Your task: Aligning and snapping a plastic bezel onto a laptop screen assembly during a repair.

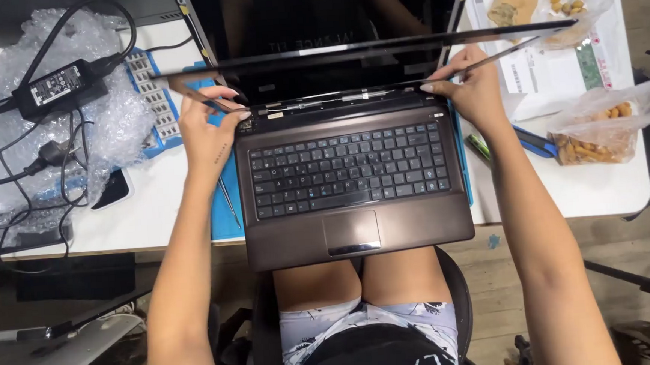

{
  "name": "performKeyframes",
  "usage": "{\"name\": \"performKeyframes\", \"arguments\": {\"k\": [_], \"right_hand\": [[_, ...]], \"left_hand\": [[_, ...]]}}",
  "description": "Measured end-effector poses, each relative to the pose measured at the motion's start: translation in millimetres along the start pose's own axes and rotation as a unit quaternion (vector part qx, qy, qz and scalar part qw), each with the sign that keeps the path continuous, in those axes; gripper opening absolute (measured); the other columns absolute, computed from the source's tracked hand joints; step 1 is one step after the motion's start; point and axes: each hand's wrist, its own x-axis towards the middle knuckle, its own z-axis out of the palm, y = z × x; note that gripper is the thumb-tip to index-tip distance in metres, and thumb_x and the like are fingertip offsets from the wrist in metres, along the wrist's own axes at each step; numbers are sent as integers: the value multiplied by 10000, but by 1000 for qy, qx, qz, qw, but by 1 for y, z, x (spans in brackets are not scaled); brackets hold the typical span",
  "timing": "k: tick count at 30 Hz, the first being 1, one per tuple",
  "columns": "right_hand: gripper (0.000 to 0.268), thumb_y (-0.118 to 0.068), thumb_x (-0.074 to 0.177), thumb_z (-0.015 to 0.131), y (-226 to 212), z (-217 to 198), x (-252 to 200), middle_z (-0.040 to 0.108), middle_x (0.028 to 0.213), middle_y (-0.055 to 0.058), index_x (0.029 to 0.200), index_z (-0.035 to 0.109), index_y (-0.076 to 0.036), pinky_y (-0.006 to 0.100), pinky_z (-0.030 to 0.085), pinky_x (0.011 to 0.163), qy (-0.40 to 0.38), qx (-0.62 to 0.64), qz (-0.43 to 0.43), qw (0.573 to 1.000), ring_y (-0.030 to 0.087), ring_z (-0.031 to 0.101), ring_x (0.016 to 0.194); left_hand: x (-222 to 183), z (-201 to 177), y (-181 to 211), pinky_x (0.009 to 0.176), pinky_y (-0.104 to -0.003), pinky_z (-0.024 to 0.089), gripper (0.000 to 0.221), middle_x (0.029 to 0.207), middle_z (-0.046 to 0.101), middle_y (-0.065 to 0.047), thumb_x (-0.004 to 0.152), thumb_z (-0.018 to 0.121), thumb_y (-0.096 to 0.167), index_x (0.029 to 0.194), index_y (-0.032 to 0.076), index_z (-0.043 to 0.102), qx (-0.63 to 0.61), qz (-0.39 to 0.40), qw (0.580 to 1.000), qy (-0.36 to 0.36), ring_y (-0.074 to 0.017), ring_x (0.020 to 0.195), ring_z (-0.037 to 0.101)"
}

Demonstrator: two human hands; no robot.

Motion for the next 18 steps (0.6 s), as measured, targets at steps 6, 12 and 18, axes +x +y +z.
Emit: {"name": "performKeyframes", "arguments": {"k": [6,12,18], "right_hand": [[223,-108,823,966,9,-3,-3,527,999,44,995,824,-114,254,410,747,-35,-8,19,999,139,439,798],[209,-131,849,933,-7,-8,-3,600,1069,151,1026,822,-132,347,489,842,-72,-11,33,997,266,561,914],[238,-187,909,975,-6,-8,-4,563,1114,28,1058,804,-113,257,432,762,-47,-25,59,997,130,566,929]], "left_hand": [[-1,2,17,878,-249,547,345,877,685,32,846,917,-29,1060,163,725,-31,-42,999,8,-177,933,747],[-6,1,-5,813,-274,539,310,821,733,-25,798,950,46,1010,168,760,-20,-36,999,7,-221,866,691],[-7,5,-10,866,-239,567,342,1045,654,-30,767,843,26,1069,151,741,-63,-104,992,-23,-105,871,706]]}}
